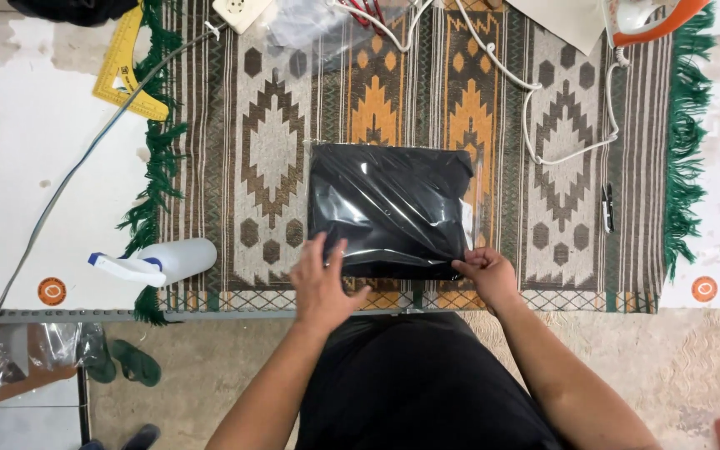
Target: Folding a black shirt and carefully placing it into a plastic bag for packaging.
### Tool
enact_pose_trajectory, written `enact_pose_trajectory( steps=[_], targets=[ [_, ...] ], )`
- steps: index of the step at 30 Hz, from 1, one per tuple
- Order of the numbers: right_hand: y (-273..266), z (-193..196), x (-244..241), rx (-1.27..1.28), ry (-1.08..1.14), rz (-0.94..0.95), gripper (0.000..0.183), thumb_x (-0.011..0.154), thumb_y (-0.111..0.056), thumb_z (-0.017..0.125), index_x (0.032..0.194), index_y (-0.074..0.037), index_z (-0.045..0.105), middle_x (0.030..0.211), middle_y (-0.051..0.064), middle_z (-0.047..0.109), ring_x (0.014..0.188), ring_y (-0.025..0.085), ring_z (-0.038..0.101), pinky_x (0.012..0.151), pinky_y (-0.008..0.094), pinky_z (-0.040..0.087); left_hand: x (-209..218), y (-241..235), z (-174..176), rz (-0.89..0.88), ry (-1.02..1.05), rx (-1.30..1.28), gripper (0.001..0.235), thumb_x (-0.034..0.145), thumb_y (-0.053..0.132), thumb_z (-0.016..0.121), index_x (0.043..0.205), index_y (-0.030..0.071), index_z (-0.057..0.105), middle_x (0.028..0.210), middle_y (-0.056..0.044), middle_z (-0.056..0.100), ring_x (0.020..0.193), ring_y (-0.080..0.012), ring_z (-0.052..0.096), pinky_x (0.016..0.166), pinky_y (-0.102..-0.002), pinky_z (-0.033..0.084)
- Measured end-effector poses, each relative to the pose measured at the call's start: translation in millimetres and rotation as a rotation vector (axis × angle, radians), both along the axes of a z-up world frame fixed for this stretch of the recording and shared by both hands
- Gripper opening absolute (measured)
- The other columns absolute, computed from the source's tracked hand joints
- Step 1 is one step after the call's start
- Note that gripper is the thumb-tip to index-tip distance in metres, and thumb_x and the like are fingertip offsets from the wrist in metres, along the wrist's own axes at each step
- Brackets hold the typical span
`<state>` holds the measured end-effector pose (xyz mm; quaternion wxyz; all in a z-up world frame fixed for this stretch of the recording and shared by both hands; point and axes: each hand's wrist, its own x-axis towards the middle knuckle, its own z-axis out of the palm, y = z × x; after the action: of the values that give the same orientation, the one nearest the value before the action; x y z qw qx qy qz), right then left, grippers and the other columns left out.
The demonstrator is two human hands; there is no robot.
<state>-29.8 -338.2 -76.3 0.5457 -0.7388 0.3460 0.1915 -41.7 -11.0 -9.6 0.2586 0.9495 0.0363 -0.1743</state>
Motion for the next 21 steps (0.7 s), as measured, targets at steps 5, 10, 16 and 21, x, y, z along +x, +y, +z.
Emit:
enact_pose_trajectory(
  steps=[5, 10, 16, 21],
  targets=[
    [-3, -3, -14, 0.149, -0.03, -0.057, 0.034, 0.082, -0.005, 0.086, 0.111, 0.002, 0.07, 0.092, 0.008, 0.075, 0.077, 0.014, 0.073, 0.072, 0.026, 0.062, 32, -57, -28, -0.612, 0.029, 0.068, 0.112, 0.08, 0.05, 0.079, 0.164, 0.03, 0.008, 0.172, -0.009, -0.003, 0.157, -0.038, 0.0, 0.12, -0.064, 0.012],
    [-9, 6, -12, 0.069, -0.005, -0.002, 0.027, 0.084, -0.004, 0.084, 0.106, 0.006, 0.071, 0.09, 0.017, 0.074, 0.078, 0.022, 0.073, 0.072, 0.034, 0.061, 49, -88, -40, -0.772, 0.01, 0.187, 0.119, 0.078, 0.066, 0.073, 0.164, 0.031, 0.0, 0.172, -0.005, -0.009, 0.158, -0.0332, -0.005, 0.124, -0.063, 0.009],
    [-17, -1, -11, 0.029, -0.033, 0.133, 0.018, 0.082, -0.007, 0.083, 0.097, -0.001, 0.075, 0.073, 0.011, 0.072, 0.066, 0.017, 0.069, 0.062, 0.033, 0.056, 60, -119, -20, -0.744, 0.061, 0.154, 0.111, 0.079, 0.058, 0.076, 0.161, 0.04, 0.004, 0.17, -0.016, 0.0, 0.156, -0.0445, 0.001, 0.115, -0.074, 0.014],
    [-23, -30, -11, 0.194, -0.083, 0.167, 0.016, 0.081, -0.001, 0.082, 0.093, -0.002, 0.072, 0.064, 0.008, 0.067, 0.056, 0.013, 0.063, 0.056, 0.025, 0.048, 71, -145, -38, -0.913, -0.032, 0.248, 0.111, 0.08, 0.06, 0.069, 0.163, 0.028, 0.004, 0.171, -0.01, -0.005, 0.158, -0.0333, -0.002, 0.121, -0.068, 0.017]
  ],
)
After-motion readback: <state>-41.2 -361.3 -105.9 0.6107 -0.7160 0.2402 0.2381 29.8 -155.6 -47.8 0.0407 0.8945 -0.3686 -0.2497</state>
